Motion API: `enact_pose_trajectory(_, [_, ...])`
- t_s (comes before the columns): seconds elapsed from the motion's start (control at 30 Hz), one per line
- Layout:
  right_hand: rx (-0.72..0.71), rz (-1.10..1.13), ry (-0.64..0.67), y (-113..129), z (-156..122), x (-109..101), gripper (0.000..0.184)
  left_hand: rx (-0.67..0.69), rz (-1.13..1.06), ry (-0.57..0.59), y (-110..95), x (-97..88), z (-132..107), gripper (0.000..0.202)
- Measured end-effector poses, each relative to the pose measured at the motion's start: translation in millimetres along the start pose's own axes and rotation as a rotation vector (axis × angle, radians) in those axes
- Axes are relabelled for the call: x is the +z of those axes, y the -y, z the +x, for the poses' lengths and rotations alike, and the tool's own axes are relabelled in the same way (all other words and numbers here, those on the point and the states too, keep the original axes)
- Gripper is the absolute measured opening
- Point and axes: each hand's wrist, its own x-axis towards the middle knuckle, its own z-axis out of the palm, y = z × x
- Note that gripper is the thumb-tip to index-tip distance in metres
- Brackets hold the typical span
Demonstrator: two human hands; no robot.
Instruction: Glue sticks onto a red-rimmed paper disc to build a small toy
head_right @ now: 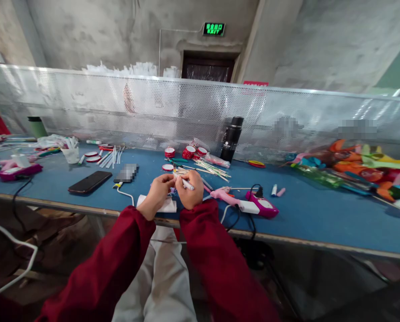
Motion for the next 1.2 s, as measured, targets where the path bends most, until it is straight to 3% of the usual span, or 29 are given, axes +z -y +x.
enact_pose_trajectory(0.23, [0.036, -0.013, -0.064, -4.7, -0.6, -1.9, 0.020, -0.005, 0.008, -0.010, -0.2, -2.1, -0.8, 0.034])
enact_pose_trajectory(0.5, [0.027, 0.009, 0.000, -1.4, -2.1, 1.2, 0.019, -0.001, -0.014, -0.016, -1.0, -0.3, -0.6, 0.033])
enact_pose_trajectory(1.2, [0.048, 0.015, -0.005, -0.4, -1.8, 0.0, 0.019, 0.007, -0.012, -0.019, -1.4, -0.5, -1.7, 0.032])
